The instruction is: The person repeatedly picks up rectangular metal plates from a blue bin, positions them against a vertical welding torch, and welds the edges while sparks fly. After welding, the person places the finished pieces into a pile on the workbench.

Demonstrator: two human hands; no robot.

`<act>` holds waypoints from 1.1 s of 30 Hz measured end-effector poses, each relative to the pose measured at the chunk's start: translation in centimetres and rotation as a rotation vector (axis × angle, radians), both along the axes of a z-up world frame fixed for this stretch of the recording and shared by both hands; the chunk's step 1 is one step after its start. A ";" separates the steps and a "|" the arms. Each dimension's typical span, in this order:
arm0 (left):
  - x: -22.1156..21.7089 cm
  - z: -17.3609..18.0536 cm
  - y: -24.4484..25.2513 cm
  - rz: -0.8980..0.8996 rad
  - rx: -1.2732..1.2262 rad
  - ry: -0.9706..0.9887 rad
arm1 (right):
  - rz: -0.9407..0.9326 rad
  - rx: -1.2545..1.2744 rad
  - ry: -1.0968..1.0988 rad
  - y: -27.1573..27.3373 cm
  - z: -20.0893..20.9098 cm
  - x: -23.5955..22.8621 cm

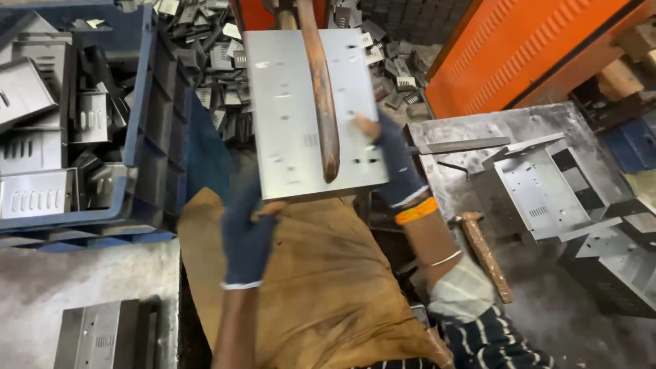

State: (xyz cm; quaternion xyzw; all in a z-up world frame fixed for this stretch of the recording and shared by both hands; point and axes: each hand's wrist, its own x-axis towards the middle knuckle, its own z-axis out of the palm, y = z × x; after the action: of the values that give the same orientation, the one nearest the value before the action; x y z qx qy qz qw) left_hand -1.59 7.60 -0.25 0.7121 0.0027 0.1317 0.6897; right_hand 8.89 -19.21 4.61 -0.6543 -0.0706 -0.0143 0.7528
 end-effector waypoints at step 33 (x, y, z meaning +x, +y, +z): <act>-5.2 1.0 -8.6 -0.291 -0.294 0.244 | -0.843 -1.173 -0.123 -13.8 -16.2 -12.7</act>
State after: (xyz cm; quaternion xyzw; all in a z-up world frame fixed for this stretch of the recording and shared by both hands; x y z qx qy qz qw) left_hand -6.78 -0.98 0.79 0.6077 0.0027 -0.0581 0.7920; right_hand -3.80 -33.00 -11.60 -0.9201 0.1496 -0.3000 0.2028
